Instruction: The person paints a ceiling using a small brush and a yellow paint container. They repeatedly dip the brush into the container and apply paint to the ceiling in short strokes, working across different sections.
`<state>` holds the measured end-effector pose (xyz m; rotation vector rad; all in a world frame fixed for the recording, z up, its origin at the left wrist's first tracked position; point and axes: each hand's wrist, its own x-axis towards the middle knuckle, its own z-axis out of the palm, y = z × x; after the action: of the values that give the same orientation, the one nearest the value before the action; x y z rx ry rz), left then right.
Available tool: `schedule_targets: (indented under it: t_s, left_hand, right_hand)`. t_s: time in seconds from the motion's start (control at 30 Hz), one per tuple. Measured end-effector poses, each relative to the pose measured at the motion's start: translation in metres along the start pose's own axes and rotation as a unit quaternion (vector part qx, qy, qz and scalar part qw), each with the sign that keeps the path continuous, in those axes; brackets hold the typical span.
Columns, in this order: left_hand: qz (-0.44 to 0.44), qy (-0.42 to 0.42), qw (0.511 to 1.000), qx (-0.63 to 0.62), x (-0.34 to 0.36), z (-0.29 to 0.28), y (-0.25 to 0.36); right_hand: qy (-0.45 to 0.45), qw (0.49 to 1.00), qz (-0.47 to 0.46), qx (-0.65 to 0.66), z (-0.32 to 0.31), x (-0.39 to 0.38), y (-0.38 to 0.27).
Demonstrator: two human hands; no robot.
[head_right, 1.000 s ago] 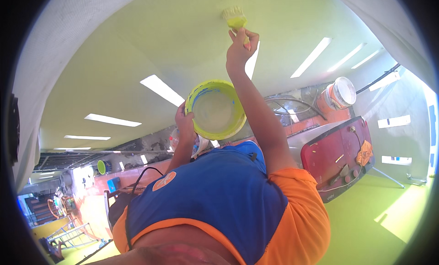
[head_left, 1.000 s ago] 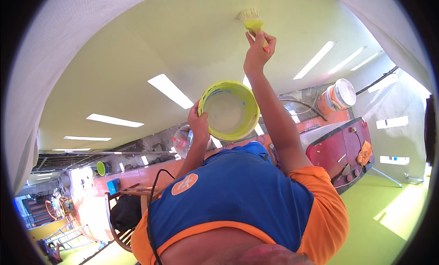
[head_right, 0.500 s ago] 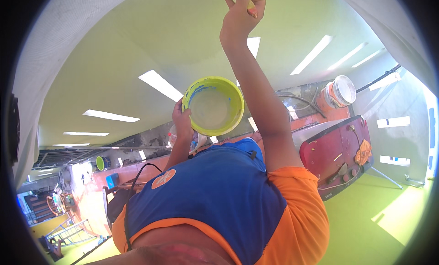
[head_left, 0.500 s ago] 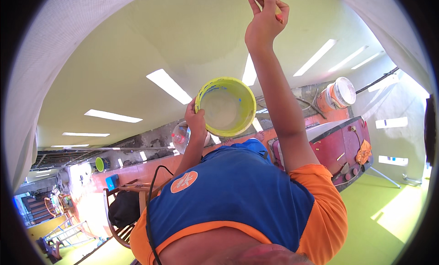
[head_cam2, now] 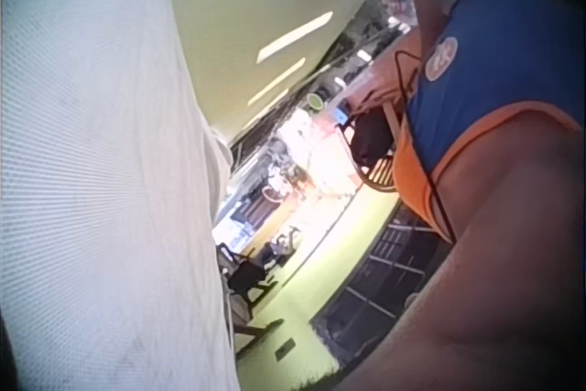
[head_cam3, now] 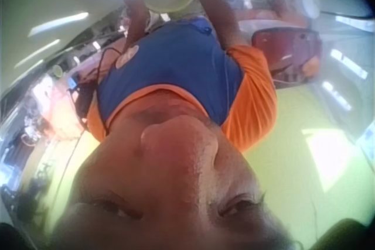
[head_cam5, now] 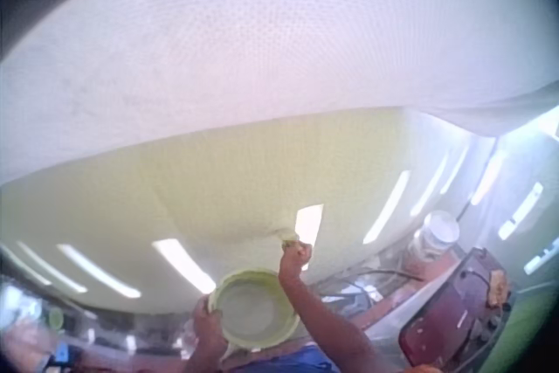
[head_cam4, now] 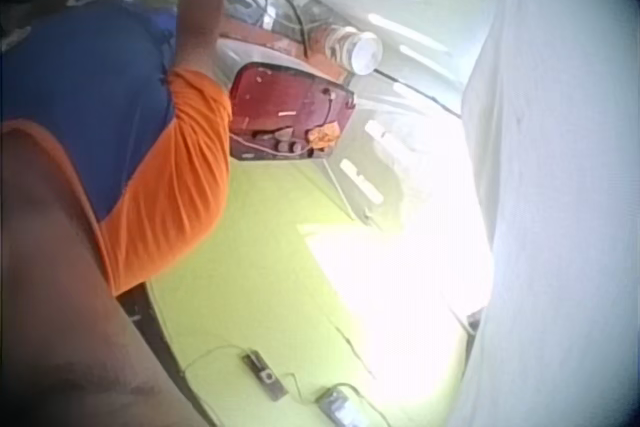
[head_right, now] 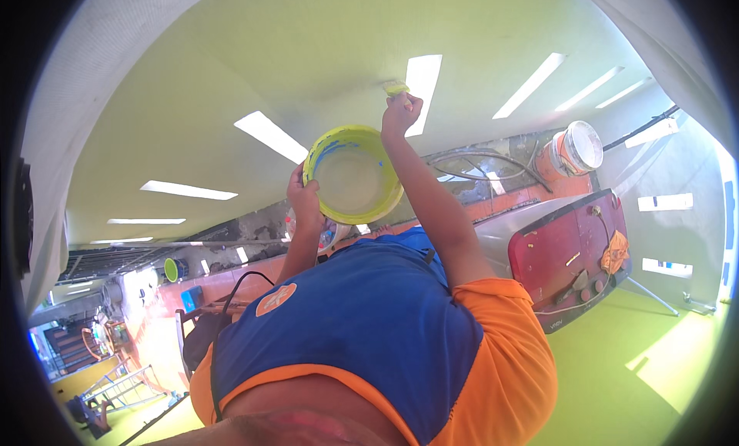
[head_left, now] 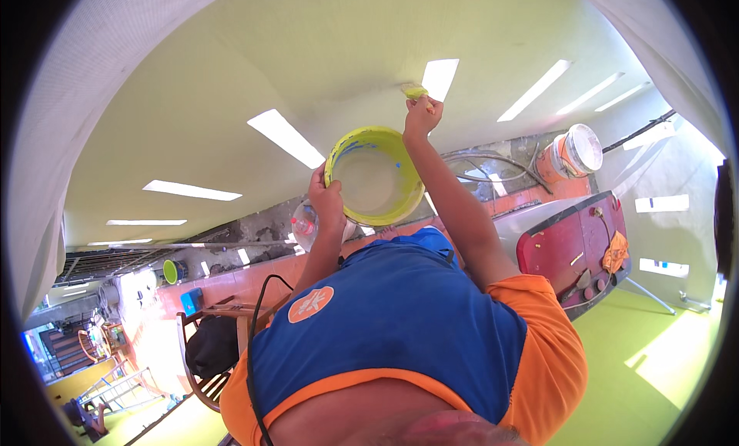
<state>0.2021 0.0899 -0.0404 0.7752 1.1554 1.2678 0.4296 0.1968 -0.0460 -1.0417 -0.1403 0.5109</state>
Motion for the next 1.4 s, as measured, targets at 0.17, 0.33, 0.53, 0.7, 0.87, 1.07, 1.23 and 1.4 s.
schedule_targets:
  t_s: [0.17, 0.33, 0.53, 0.7, 0.87, 1.07, 1.23, 1.4]
  left_hand:
    - [0.016, 0.010, 1.000, -0.001, 0.003, -0.005, -0.004]
    - [-0.002, 0.007, 1.000, -0.022, 0.004, -0.009, -0.008]
    - [-0.008, 0.015, 1.000, -0.014, 0.004, -0.006, -0.006]
    - [0.012, 0.009, 1.000, -0.001, 0.004, -0.006, -0.005]
    - [0.016, 0.000, 1.000, -0.013, 0.008, -0.004, -0.004]
    - [0.000, 0.006, 1.000, -0.018, 0.009, 0.003, -0.003]
    - [-0.002, -0.012, 1.000, -0.028, 0.010, 0.010, -0.004]
    - [-0.004, -0.013, 1.000, -0.015, 0.011, 0.014, -0.007]
  right_hand:
    - [-0.040, 0.999, -0.009, 0.030, 0.047, 0.001, -0.063]
    - [-0.218, 0.940, -0.204, 0.164, 0.082, -0.006, -0.145]
    - [-0.119, 0.982, -0.139, 0.058, 0.033, 0.002, -0.064]
    - [0.007, 0.999, 0.023, -0.048, -0.030, 0.019, 0.000]
    - [-0.019, 0.999, -0.044, 0.009, -0.002, 0.052, -0.058]
    - [-0.177, 0.957, -0.188, 0.133, 0.047, 0.057, -0.173]
    - [-0.148, 0.968, -0.177, 0.104, 0.034, 0.063, -0.156]
    - [-0.053, 0.997, -0.053, 0.006, -0.016, 0.065, -0.080]
